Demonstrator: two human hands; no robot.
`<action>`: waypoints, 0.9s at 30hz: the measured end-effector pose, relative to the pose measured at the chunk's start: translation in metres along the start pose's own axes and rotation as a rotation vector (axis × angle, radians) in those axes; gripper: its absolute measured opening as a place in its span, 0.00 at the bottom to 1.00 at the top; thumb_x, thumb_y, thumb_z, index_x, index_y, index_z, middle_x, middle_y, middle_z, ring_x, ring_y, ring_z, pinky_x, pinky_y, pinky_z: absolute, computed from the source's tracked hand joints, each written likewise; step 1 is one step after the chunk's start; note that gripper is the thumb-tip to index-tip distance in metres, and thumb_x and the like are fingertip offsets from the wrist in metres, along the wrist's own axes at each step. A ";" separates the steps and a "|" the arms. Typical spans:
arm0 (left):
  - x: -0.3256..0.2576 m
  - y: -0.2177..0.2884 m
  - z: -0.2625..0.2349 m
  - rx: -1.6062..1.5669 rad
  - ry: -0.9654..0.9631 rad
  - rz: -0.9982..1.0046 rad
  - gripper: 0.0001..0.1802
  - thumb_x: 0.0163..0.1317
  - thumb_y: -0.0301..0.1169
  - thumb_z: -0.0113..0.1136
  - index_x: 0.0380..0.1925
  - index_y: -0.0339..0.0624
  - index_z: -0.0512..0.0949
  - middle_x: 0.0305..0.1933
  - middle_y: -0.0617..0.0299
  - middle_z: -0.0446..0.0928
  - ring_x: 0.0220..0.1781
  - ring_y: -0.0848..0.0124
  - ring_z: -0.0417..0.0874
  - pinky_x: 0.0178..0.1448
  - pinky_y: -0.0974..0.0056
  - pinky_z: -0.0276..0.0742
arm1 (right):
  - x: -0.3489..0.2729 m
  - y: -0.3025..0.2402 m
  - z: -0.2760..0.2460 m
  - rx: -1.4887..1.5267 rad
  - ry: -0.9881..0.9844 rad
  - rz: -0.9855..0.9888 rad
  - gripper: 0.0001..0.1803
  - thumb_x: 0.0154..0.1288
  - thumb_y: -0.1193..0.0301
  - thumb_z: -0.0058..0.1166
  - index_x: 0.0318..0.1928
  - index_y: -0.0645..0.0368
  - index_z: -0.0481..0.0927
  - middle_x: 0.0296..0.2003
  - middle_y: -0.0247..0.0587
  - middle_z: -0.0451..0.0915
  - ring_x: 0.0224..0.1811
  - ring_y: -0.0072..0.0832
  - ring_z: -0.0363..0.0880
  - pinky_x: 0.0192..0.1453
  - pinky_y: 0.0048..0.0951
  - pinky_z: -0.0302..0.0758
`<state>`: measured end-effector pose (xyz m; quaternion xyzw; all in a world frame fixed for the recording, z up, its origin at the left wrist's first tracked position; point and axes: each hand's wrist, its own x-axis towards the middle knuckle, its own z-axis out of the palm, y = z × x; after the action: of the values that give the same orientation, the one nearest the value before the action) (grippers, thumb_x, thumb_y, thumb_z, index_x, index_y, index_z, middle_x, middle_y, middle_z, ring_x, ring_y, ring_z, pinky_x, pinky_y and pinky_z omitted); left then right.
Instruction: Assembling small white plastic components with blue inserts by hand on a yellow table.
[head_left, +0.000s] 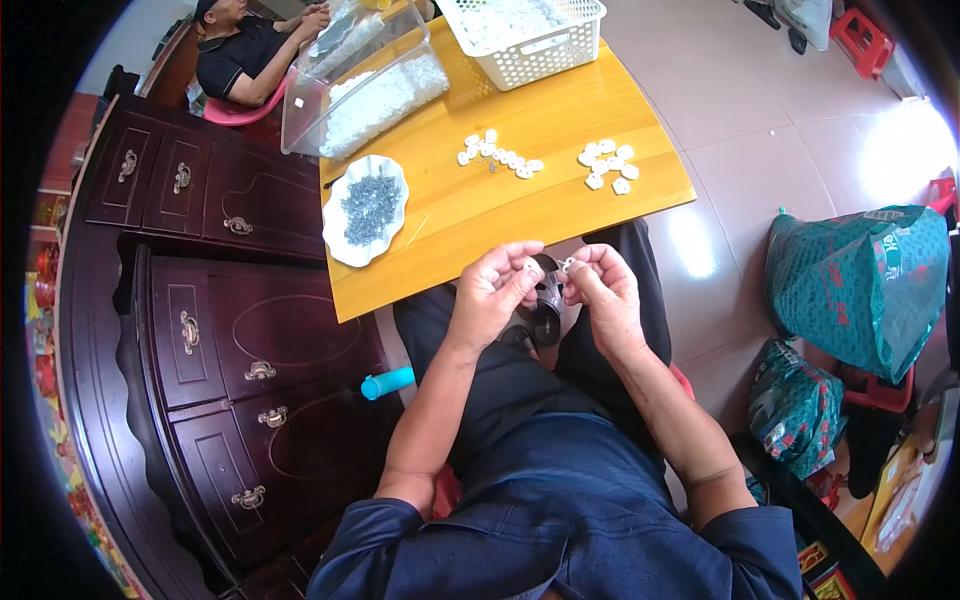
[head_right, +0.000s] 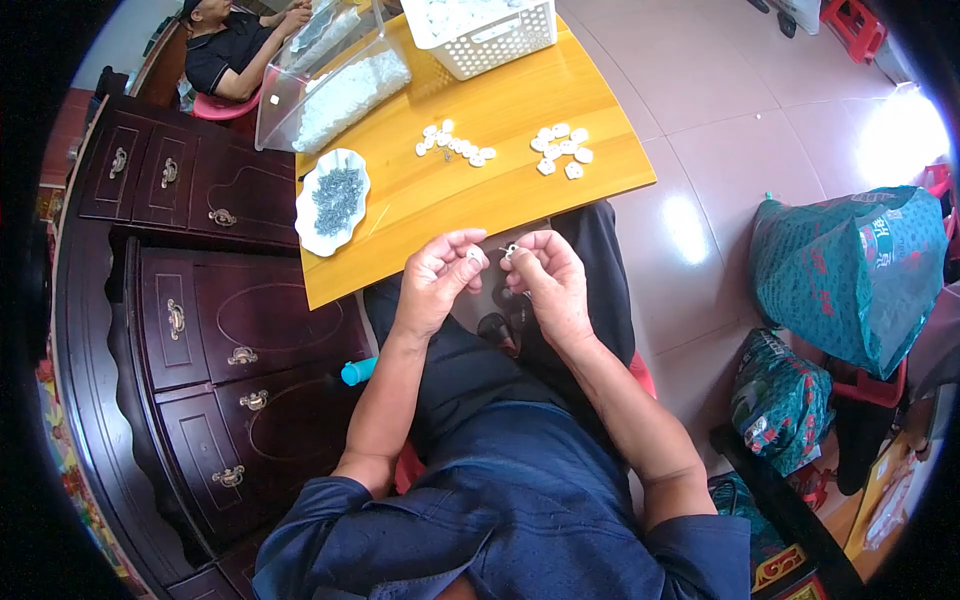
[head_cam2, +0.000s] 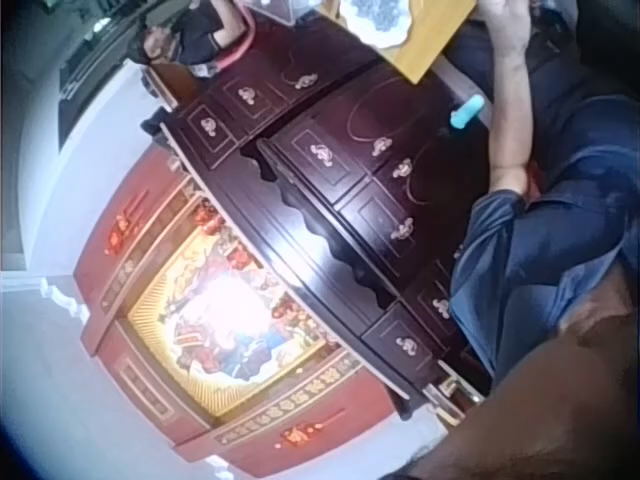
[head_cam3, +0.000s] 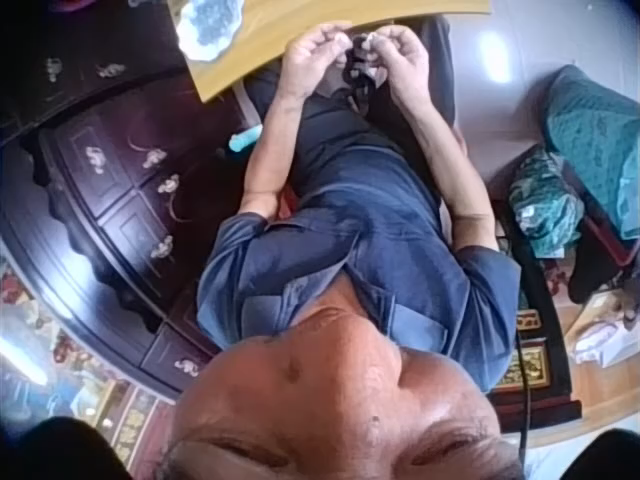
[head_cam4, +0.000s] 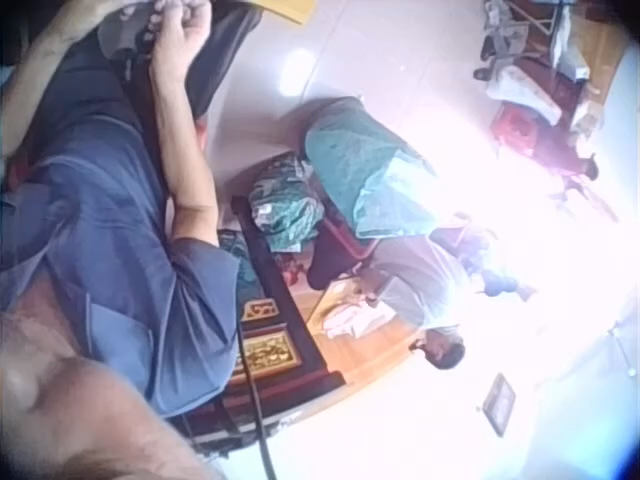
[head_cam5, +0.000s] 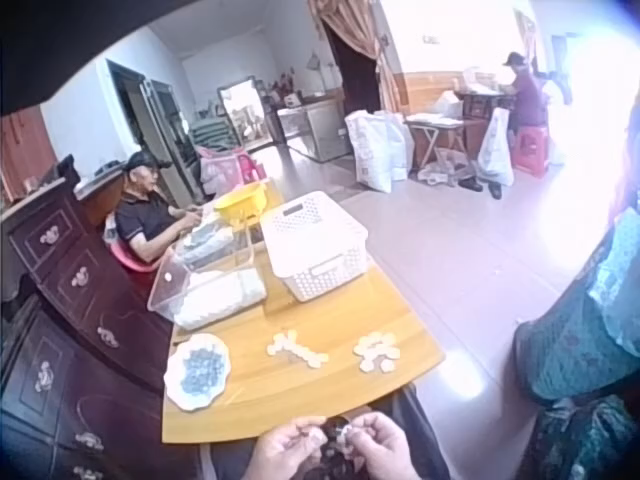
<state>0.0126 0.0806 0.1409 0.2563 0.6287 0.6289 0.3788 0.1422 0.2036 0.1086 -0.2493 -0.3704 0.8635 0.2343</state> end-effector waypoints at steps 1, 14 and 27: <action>0.000 -0.001 0.000 0.000 0.001 -0.001 0.15 0.71 0.26 0.61 0.55 0.34 0.79 0.41 0.64 0.81 0.36 0.81 0.80 0.41 0.74 0.79 | 0.000 0.000 0.001 -0.014 -0.001 -0.003 0.03 0.75 0.73 0.54 0.44 0.57 0.75 0.34 0.33 0.82 0.30 0.15 0.77 0.37 0.17 0.76; -0.002 -0.005 0.003 -0.004 0.029 0.096 0.14 0.68 0.20 0.62 0.52 0.33 0.78 0.41 0.63 0.83 0.37 0.81 0.82 0.42 0.74 0.79 | -0.003 0.002 0.006 -0.119 -0.020 -0.040 0.03 0.74 0.74 0.54 0.44 0.57 0.75 0.33 0.31 0.83 0.31 0.13 0.77 0.38 0.16 0.74; 0.000 -0.002 0.004 0.077 0.007 0.140 0.13 0.67 0.19 0.61 0.52 0.30 0.79 0.41 0.61 0.84 0.39 0.78 0.86 0.46 0.73 0.82 | -0.003 0.000 0.007 -0.164 -0.027 -0.023 0.03 0.74 0.74 0.54 0.44 0.58 0.76 0.32 0.30 0.81 0.30 0.13 0.77 0.37 0.17 0.74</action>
<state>0.0162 0.0823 0.1396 0.3120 0.6343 0.6299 0.3217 0.1401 0.1978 0.1136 -0.2517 -0.4459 0.8309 0.2179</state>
